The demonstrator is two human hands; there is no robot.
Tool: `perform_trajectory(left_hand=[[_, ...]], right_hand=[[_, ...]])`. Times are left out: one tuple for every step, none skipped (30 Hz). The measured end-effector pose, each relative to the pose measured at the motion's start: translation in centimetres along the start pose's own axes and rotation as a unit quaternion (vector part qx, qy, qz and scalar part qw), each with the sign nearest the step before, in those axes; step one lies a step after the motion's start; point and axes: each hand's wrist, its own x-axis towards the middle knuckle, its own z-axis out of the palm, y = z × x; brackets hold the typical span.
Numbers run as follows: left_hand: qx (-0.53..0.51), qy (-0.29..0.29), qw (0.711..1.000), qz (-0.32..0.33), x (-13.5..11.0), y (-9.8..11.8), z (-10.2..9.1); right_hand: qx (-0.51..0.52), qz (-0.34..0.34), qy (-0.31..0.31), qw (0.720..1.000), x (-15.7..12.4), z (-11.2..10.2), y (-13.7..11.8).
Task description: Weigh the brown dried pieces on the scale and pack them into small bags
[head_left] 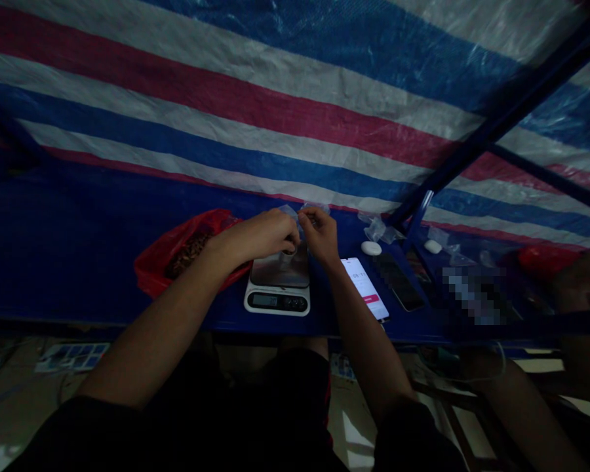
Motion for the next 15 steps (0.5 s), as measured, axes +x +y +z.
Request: perform_trajectory(left_hand=[[-0.004,0.0,1.0,-0.007,0.0,0.0,0.1],[-0.008,0.002,1.0,-0.015,0.0,0.0,0.2],[-0.01,0.007,1.0,-0.019,0.0,-0.1,0.3],[-0.012,0.013,1.0,-0.019,0.0,-0.2,0.4],[-0.015,0.019,1.0,-0.015,0.0,-0.4,0.5],[-0.018,0.024,1.0,-0.009,0.0,-0.5,0.6],[-0.021,0.03,0.999,-0.001,0.0,-0.6,0.7],[-0.025,0.035,0.999,0.007,-0.1,-0.7,0.6],[-0.028,0.041,0.999,0.013,-0.3,-0.7,0.6],[-0.03,0.052,0.998,0.015,-0.7,-0.8,0.4],[-0.029,0.066,0.997,0.011,-1.2,-0.8,0.2],[-0.025,0.083,0.996,0.0,-2.0,-0.8,-0.1],[-0.018,0.095,0.995,-0.02,-3.0,-1.0,-0.5],[-0.01,0.1,0.994,-0.048,-4.1,-1.3,-0.7],[-0.003,0.092,0.992,-0.083,-5.4,-1.8,-1.0]], right_hand=[[-0.002,0.002,-0.003,1.0,0.0,0.0,0.0],[-0.004,0.005,-0.007,1.0,0.0,0.0,0.0],[-0.006,0.007,-0.011,1.0,0.0,0.0,0.1],[-0.008,0.009,-0.014,1.0,0.0,0.0,0.1],[-0.009,0.011,-0.015,1.0,0.0,0.0,0.1],[-0.007,0.012,-0.013,1.0,0.0,0.0,0.1],[-0.002,0.012,-0.011,1.0,0.0,0.0,0.1],[0.003,0.01,-0.008,1.0,-0.1,0.0,0.1],[0.007,0.009,-0.006,1.0,-0.1,0.0,0.1],[0.008,0.008,-0.006,1.0,-0.1,0.0,0.2],[0.006,0.009,-0.007,1.0,-0.2,0.0,0.2],[0.004,0.012,-0.007,1.0,-0.2,-0.1,0.2],[0.002,0.015,-0.007,1.0,-0.3,-0.1,0.2],[0.002,0.019,-0.006,1.0,-0.3,-0.1,0.1],[0.001,0.021,-0.004,1.0,-0.3,-0.2,0.1]])
